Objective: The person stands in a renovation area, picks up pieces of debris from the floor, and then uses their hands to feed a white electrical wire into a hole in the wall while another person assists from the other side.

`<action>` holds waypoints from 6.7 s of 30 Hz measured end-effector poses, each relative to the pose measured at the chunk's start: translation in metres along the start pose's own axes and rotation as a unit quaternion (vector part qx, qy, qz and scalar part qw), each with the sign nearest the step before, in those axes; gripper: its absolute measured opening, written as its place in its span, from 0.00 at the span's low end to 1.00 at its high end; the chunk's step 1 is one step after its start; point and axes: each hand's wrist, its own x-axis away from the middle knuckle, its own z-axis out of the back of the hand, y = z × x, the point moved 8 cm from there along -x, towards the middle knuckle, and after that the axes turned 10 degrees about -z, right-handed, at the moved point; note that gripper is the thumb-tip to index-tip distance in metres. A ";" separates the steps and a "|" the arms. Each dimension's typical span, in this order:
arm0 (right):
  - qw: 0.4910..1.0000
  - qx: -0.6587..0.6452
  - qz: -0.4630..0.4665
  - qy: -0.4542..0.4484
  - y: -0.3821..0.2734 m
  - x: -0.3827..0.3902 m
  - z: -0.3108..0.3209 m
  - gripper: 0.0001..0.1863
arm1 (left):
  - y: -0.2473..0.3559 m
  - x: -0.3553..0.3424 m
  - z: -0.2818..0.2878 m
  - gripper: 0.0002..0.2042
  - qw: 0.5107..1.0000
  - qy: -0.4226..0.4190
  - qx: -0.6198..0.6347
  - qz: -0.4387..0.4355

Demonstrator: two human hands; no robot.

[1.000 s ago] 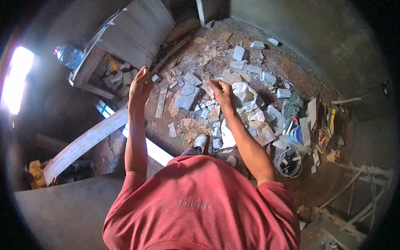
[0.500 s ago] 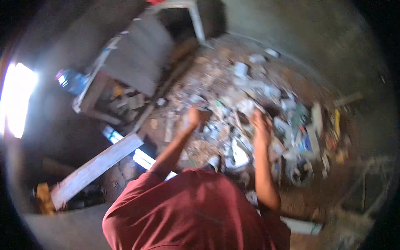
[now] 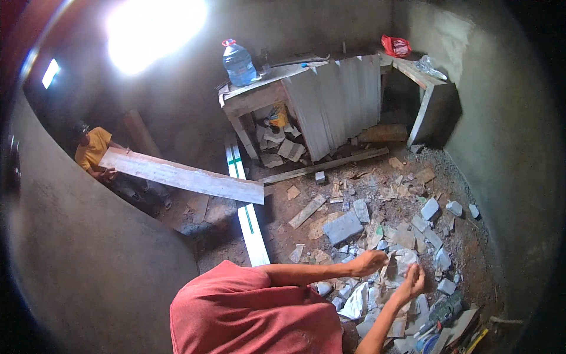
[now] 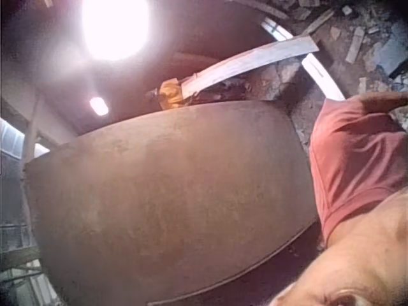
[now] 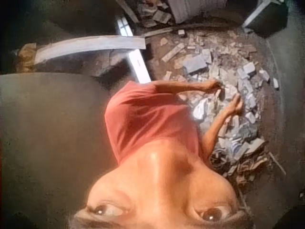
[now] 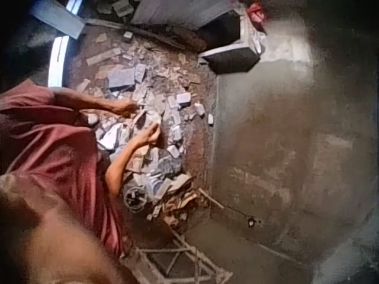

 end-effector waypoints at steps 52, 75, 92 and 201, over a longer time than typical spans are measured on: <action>0.297 -0.425 0.300 0.801 0.115 0.769 0.723 0.12 | 0.354 0.267 -0.738 0.21 0.603 -0.752 0.099 -0.246; 0.124 -0.400 0.297 0.858 0.045 0.856 0.922 0.16 | 0.709 0.439 -1.191 0.11 0.500 -0.589 0.228 -0.593; 0.488 -0.495 0.140 0.705 0.174 0.775 1.176 0.14 | 0.891 0.487 -1.343 0.13 0.483 -0.637 0.572 0.183; 0.287 0.134 -0.146 0.937 -0.002 2.919 2.522 0.06 | 2.215 2.613 -1.989 0.08 0.161 -0.756 0.475 -0.421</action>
